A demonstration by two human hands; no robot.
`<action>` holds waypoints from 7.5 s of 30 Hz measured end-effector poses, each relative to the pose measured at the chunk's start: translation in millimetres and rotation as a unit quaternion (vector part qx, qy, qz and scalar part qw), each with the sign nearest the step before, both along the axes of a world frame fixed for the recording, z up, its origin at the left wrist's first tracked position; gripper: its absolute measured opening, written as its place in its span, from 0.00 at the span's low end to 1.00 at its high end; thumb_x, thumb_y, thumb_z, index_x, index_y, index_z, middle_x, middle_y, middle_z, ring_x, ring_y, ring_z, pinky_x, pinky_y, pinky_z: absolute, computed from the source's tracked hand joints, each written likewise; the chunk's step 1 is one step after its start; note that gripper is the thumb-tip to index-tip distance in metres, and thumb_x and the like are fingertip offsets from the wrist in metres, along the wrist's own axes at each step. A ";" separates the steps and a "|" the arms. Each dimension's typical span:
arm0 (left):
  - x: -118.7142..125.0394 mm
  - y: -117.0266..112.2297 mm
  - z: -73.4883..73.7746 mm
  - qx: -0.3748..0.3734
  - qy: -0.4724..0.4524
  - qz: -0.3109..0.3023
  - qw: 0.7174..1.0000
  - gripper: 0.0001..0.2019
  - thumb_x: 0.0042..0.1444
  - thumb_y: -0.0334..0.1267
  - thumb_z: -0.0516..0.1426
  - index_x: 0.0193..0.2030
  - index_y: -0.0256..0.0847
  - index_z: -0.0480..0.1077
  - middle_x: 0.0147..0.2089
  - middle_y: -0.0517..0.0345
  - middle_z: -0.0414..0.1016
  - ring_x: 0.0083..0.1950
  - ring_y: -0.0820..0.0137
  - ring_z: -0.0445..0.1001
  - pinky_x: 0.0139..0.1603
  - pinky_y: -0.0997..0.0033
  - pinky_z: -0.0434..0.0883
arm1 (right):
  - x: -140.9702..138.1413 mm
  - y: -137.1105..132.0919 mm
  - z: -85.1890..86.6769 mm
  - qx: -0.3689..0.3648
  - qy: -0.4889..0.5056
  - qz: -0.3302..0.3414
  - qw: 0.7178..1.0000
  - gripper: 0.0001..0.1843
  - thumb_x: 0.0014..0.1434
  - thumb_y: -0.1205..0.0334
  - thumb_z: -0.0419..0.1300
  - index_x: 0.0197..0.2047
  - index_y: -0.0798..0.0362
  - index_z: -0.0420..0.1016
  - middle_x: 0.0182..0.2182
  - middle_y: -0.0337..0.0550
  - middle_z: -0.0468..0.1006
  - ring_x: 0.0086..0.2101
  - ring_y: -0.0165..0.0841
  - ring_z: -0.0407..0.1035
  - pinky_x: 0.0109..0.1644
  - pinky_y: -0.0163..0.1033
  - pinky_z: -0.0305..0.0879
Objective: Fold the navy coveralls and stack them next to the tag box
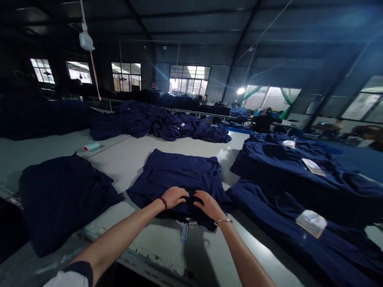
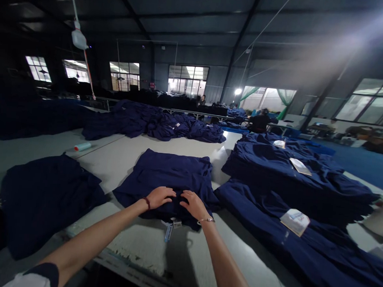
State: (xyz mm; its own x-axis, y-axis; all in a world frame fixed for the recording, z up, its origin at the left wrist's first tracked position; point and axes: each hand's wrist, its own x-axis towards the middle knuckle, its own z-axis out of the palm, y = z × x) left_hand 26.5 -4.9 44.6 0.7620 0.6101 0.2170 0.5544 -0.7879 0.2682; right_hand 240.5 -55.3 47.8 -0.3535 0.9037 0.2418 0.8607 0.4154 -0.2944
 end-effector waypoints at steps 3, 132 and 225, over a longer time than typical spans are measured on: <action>-4.9 1.7 -14.7 -0.003 0.048 -0.010 0.999 0.27 0.59 0.53 0.54 0.64 0.49 0.59 0.69 0.52 0.55 0.68 0.59 0.52 0.66 0.48 0.47 | 7.1 -5.4 -14.6 -0.068 -0.054 -0.020 0.996 0.29 0.60 0.45 0.50 0.64 0.41 0.58 0.65 0.44 0.56 0.64 0.42 0.46 0.64 0.63 0.40; 41.3 268.5 -9.5 -0.022 0.034 0.268 0.962 0.12 0.52 0.36 0.61 0.44 0.53 0.75 0.49 0.58 0.73 0.56 0.59 0.65 0.55 0.59 0.63 | 31.4 147.7 -28.4 0.002 -0.115 -0.171 0.979 0.26 0.66 0.46 0.38 0.64 0.37 0.58 0.67 0.42 0.52 0.66 0.41 0.41 0.64 0.65 0.30; -62.8 120.2 -1.2 -0.086 0.015 0.023 0.996 0.21 0.66 0.52 0.42 0.61 0.58 0.63 0.61 0.63 0.67 0.63 0.68 0.62 0.65 0.63 0.52 | 37.1 101.5 -17.6 -0.119 -0.070 -0.117 0.983 0.28 0.64 0.40 0.35 0.66 0.28 0.46 0.69 0.29 0.42 0.67 0.41 0.30 0.62 0.70 0.30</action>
